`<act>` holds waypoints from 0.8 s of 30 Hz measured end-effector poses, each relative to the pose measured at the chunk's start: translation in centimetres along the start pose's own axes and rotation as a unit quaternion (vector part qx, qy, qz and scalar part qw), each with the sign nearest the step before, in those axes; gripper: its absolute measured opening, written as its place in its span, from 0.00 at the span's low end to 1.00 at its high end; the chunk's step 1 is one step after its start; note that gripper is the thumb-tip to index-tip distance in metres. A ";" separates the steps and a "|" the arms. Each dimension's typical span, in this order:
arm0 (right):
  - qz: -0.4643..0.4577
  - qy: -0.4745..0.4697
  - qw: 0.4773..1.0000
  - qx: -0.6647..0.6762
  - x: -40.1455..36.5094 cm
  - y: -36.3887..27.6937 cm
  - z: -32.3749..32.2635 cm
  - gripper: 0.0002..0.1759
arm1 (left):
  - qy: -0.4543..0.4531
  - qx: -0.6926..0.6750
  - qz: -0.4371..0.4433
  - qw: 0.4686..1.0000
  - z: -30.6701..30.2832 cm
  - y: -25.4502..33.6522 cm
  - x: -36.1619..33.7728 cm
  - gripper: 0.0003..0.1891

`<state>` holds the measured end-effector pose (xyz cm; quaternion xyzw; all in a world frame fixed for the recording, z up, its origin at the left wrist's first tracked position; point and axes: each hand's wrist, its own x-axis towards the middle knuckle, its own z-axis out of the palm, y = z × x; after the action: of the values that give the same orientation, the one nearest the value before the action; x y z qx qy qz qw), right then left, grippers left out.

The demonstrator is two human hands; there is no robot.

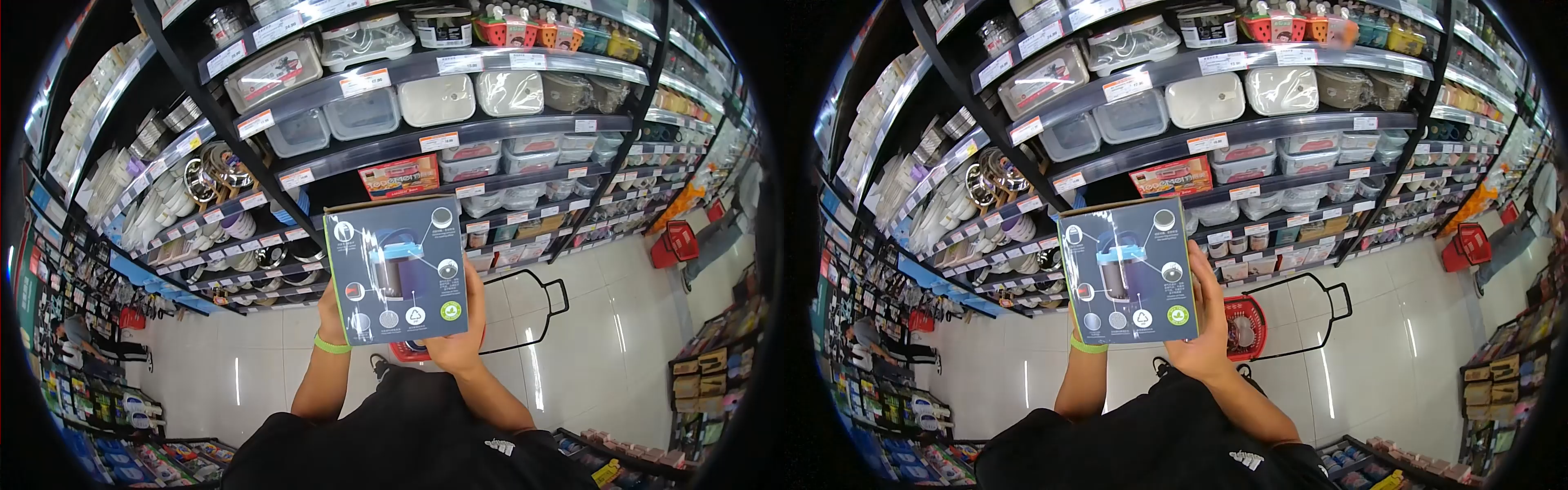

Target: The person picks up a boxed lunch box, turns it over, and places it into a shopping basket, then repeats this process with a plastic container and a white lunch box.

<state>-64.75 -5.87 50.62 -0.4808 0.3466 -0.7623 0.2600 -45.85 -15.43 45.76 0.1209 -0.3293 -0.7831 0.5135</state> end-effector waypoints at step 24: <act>-0.014 -0.115 0.993 0.029 0.0 1.4 0.6 0.52 | 0.099 0.029 0.086 0.991 -1.4 -1.2 -4.6 0.26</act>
<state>-64.11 -6.92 49.72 -0.5622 0.2857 -0.7152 0.3015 -43.94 -11.66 43.29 0.1840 -0.3084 -0.7102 0.6055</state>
